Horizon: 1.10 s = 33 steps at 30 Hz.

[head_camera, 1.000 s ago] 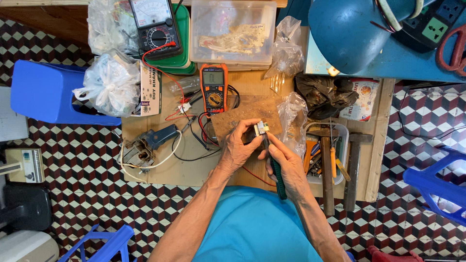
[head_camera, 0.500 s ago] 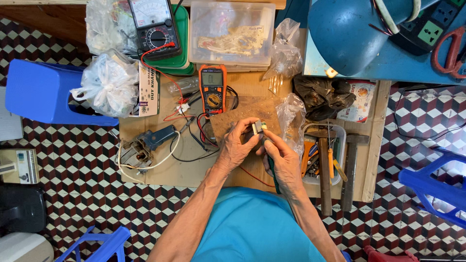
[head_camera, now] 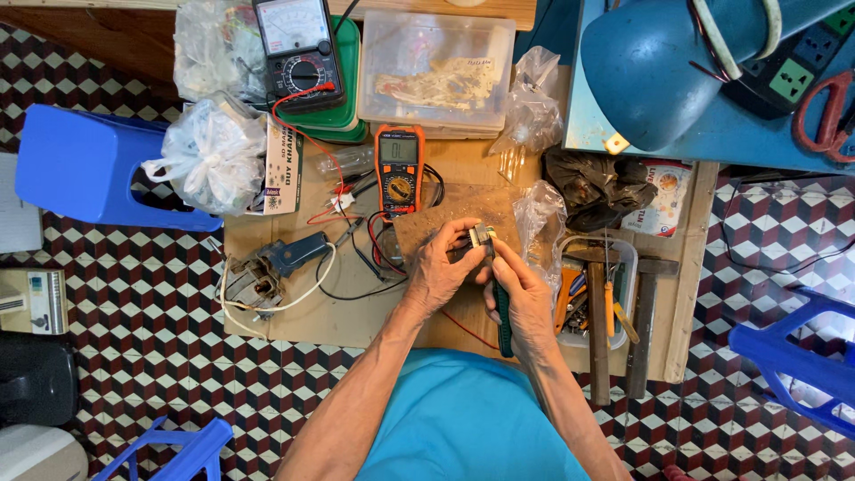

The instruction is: The person sits at a workbench and works on a small electrical plug or socket component, holding it with both hands and using pliers to grip, pry, and manipulate its parts. They repeatedly reposition the component, work on its contacts, and set it down on a wooden board while continuing to handle it.

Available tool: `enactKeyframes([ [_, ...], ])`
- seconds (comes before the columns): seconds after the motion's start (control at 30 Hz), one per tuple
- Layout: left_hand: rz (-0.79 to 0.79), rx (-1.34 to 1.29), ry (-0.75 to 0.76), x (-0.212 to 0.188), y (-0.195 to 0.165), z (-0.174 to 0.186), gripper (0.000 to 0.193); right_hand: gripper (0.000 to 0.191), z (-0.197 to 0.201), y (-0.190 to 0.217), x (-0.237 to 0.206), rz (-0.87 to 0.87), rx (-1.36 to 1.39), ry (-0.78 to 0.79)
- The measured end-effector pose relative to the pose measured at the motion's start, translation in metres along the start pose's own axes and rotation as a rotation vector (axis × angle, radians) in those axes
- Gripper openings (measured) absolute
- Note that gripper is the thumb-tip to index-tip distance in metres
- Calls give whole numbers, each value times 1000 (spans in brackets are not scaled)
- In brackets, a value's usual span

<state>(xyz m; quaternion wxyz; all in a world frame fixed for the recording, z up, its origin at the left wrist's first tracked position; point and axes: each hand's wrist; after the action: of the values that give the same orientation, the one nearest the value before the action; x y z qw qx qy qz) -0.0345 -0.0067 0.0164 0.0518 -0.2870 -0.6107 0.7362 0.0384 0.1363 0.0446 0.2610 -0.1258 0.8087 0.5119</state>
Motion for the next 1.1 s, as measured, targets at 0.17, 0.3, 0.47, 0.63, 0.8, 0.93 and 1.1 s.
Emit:
enactKeyframes([
  [0.17, -12, -15, -23, 2, 2, -5, 42, 46, -1, 0, 0, 39, -67, -25],
  [0.3, -29, -57, -32, 6, 5, -8, 44, 47, 0, -4, 4, 47, -36, -42],
  [0.47, -10, -165, -39, 12, 5, -9, 49, 53, 22, 11, 5, 63, 63, -110],
  [0.63, 25, -256, 5, 20, 8, -4, 53, 55, 64, 21, -8, 82, 17, -120],
  [0.8, -8, -375, 44, 18, 17, 2, 52, 57, 97, 11, -20, 21, 90, -166],
  [0.93, -14, -532, 47, 18, 21, 13, 49, 58, 109, 6, -22, -38, 148, -122],
  [1.1, 69, -710, 27, 13, 24, 21, 52, 55, 104, 4, -11, -73, 114, -143],
])
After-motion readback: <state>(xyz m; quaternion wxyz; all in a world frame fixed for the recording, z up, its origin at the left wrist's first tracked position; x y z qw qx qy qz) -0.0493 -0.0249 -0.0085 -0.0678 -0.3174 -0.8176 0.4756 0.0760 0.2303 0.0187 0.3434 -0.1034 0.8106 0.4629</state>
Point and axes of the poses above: each hand's wrist, its own x-axis towards the middle knuckle, its own z-axis out of the back of the hand, y = z × x, and after that the axes turned 7 degrees about y, right-handed
